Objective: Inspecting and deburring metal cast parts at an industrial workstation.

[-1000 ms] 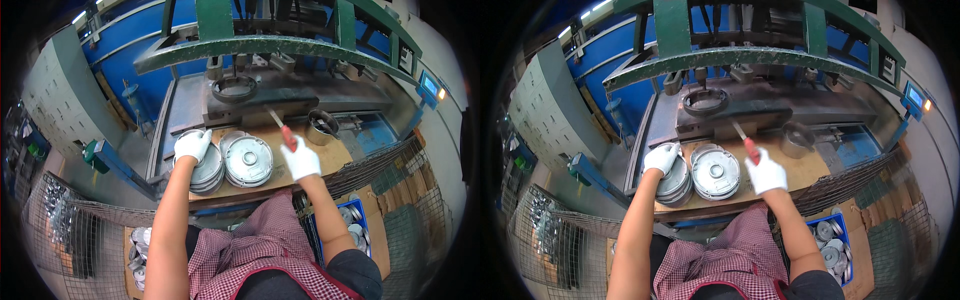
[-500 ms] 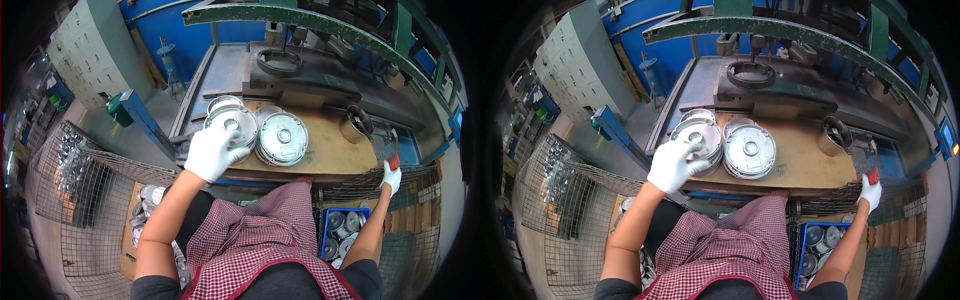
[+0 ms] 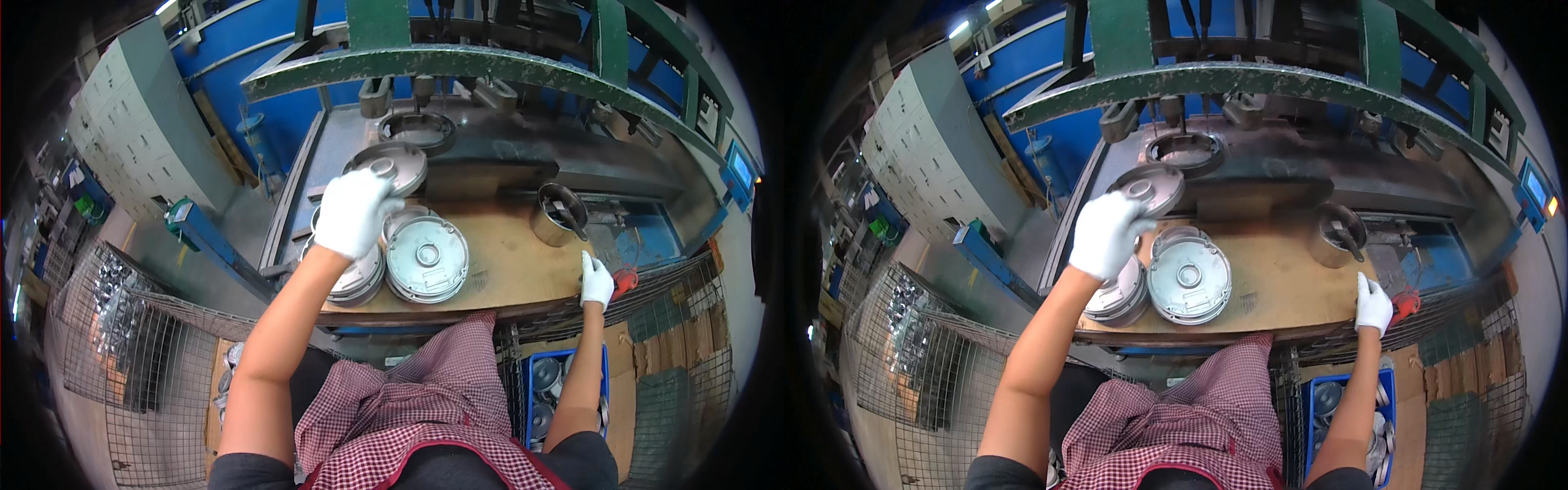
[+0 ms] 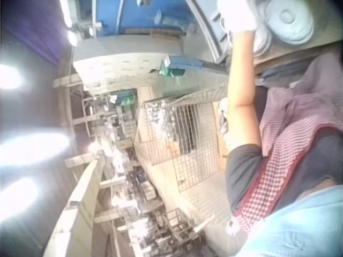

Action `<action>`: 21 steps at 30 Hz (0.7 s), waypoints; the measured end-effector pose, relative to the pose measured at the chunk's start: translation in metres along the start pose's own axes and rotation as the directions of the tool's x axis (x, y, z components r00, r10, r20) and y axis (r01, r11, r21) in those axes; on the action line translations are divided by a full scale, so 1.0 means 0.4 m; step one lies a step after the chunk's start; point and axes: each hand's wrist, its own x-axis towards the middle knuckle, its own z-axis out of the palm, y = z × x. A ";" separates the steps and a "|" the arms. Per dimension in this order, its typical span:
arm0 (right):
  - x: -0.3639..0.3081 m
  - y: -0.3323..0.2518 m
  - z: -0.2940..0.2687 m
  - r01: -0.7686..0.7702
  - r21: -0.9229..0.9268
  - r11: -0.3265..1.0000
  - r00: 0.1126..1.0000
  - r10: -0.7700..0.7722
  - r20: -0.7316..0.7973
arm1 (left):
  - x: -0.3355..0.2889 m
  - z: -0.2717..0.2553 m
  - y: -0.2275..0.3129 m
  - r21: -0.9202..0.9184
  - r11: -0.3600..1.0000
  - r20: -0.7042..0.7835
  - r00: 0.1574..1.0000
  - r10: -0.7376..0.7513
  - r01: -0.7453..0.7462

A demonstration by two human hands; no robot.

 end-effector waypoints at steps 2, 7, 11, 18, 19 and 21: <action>-0.002 -0.005 0.017 0.049 -0.093 0.994 0.987 -0.062 -0.149 | 0.075 0.067 -0.028 -0.041 0.999 -0.012 1.000 -0.023 0.022; -0.007 -0.005 0.021 0.055 -0.107 0.993 0.985 -0.071 -0.160 | 0.219 0.239 -0.086 -0.114 0.977 0.122 0.979 -0.166 0.180; -0.006 0.004 0.034 0.135 -0.120 0.984 0.944 -0.164 -0.286 | 0.261 0.326 -0.128 -0.069 0.973 0.089 0.973 -0.212 0.219; -0.006 0.024 0.053 0.164 -0.157 0.974 0.916 -0.210 -0.342 | 0.263 0.321 -0.211 -0.282 0.947 0.142 0.983 -0.115 0.151; -0.005 0.026 0.055 0.181 -0.159 0.971 0.905 -0.228 -0.360 | 0.262 0.319 -0.214 -0.335 0.927 0.166 0.979 -0.120 0.170; -0.004 0.030 0.057 0.168 -0.168 0.971 0.908 -0.219 -0.357 | 0.261 0.321 -0.210 -0.331 0.926 0.174 0.976 -0.130 0.182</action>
